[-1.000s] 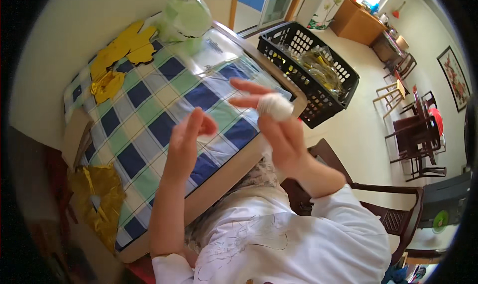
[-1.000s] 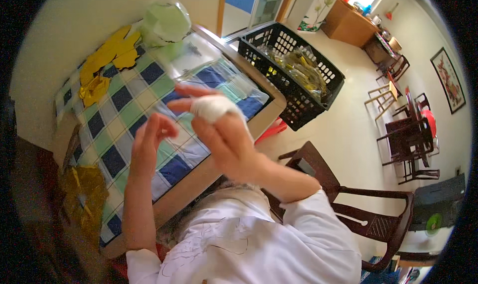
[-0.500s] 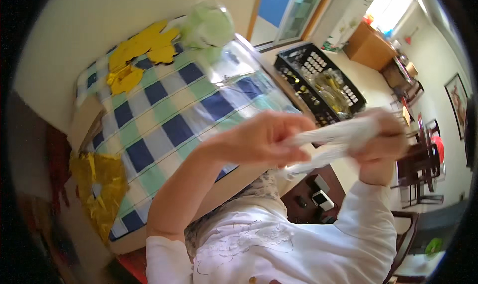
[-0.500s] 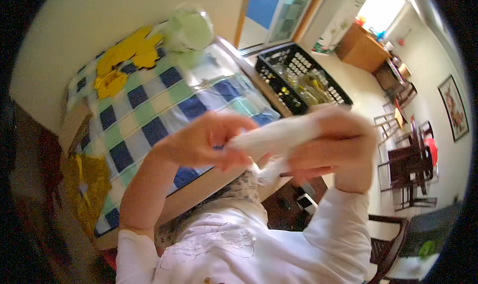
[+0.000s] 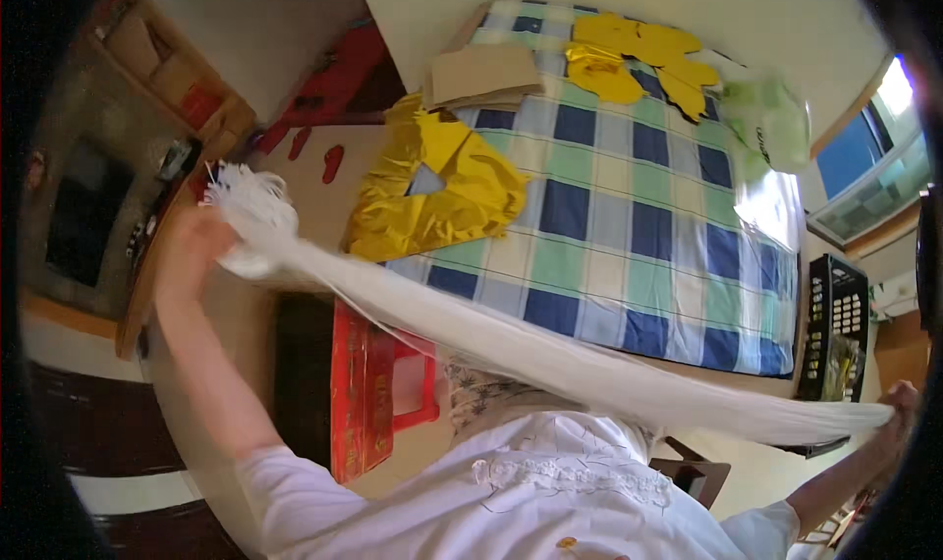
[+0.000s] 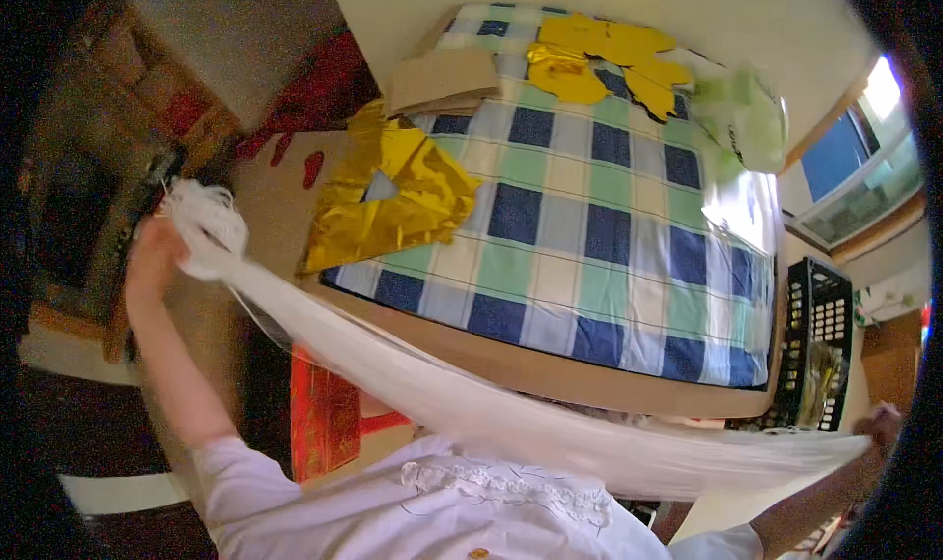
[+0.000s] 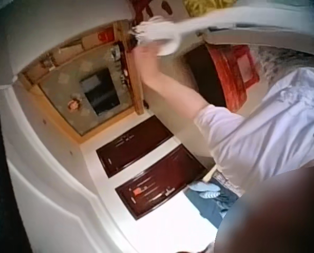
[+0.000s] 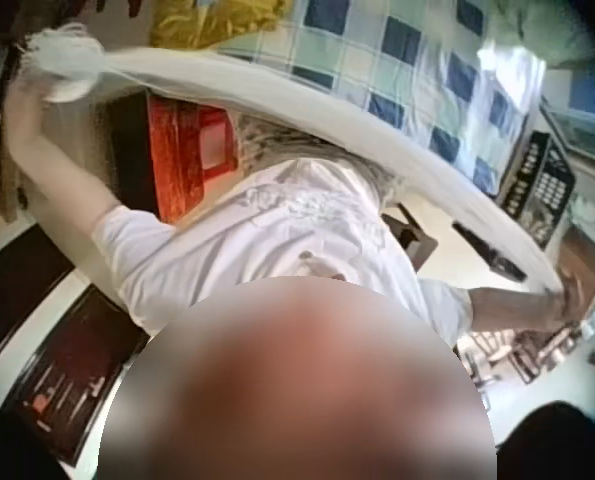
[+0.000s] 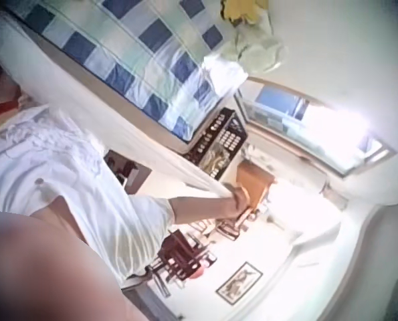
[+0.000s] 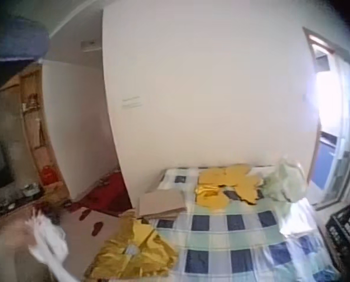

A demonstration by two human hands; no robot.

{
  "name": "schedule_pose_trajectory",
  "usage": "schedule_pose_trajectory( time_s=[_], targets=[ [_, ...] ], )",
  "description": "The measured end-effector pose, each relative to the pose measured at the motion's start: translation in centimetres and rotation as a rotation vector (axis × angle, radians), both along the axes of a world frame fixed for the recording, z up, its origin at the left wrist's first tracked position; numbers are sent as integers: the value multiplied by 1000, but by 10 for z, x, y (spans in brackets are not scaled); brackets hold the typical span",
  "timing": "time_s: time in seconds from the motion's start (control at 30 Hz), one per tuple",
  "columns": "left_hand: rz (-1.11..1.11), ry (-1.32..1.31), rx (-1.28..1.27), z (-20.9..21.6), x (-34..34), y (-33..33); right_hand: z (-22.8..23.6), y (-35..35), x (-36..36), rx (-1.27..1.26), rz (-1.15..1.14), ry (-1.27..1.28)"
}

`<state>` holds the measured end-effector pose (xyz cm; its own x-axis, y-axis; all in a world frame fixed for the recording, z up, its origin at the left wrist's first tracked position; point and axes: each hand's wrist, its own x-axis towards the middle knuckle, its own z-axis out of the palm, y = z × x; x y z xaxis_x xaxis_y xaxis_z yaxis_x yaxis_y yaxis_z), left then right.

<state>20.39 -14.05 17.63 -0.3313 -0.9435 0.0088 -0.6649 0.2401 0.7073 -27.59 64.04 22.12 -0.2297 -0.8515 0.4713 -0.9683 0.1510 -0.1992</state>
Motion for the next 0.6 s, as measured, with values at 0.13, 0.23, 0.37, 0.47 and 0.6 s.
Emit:
schedule_pose_trajectory(
  time_s=[0.13, 0.23, 0.37, 0.47, 0.6],
  targets=[
    [202, -56, -103, 9, 49, -165, -41, -211, 55, 171, 292, -568],
    [273, -1236, -485, -47, 101, -192, -59, -388, 99, 519, 220, -1054],
    [-286, 48, -127, -77, -93, -71, -131, -476, 127, 514, 300, -1089],
    [-888, 114, -62, -106, -141, 45, -156, -499, 141, 538, 344, -1105],
    [-1150, 50, 370, -132, -190, 133, -165, -496, 140, 453, 429, -1103]
  ],
)
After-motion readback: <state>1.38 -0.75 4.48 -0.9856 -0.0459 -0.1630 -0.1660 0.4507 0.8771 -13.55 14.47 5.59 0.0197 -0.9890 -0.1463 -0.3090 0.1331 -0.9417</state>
